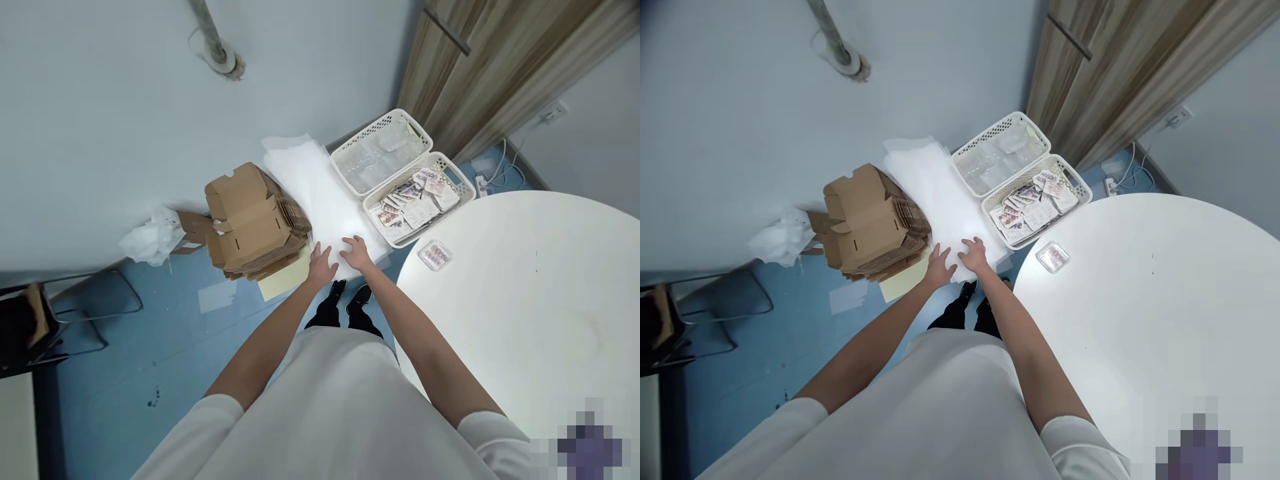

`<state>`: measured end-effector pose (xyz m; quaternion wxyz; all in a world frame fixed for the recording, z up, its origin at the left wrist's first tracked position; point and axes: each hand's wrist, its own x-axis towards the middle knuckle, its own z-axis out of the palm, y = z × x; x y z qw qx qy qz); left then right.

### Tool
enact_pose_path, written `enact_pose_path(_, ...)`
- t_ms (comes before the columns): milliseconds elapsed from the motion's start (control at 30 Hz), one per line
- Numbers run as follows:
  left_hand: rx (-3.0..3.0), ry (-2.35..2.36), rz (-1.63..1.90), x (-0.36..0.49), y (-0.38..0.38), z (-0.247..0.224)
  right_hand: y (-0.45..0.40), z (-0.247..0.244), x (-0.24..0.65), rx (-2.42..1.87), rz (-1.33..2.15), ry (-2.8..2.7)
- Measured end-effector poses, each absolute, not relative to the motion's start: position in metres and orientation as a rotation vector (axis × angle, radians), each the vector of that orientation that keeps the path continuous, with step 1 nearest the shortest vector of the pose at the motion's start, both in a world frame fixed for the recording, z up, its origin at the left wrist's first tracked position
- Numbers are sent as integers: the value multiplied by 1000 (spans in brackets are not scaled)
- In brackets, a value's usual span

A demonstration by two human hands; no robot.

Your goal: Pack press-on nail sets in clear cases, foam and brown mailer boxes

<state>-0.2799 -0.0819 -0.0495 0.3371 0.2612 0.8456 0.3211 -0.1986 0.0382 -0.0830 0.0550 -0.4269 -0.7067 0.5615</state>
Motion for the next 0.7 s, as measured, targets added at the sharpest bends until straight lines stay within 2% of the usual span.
enact_pose_path(233, 528, 2145, 879, -291, -77, -53, 46, -81, -201, -1414, 1675, -2068)
enact_pose_path(533, 507, 2006, 948, -270, -74, -41, 36, -18, -182, -1234, 1238, -2097)
enact_pose_path(700, 305, 1726, 1026, -239, -60, -43, 18, 9, -140, -1355, 1079, -1849)
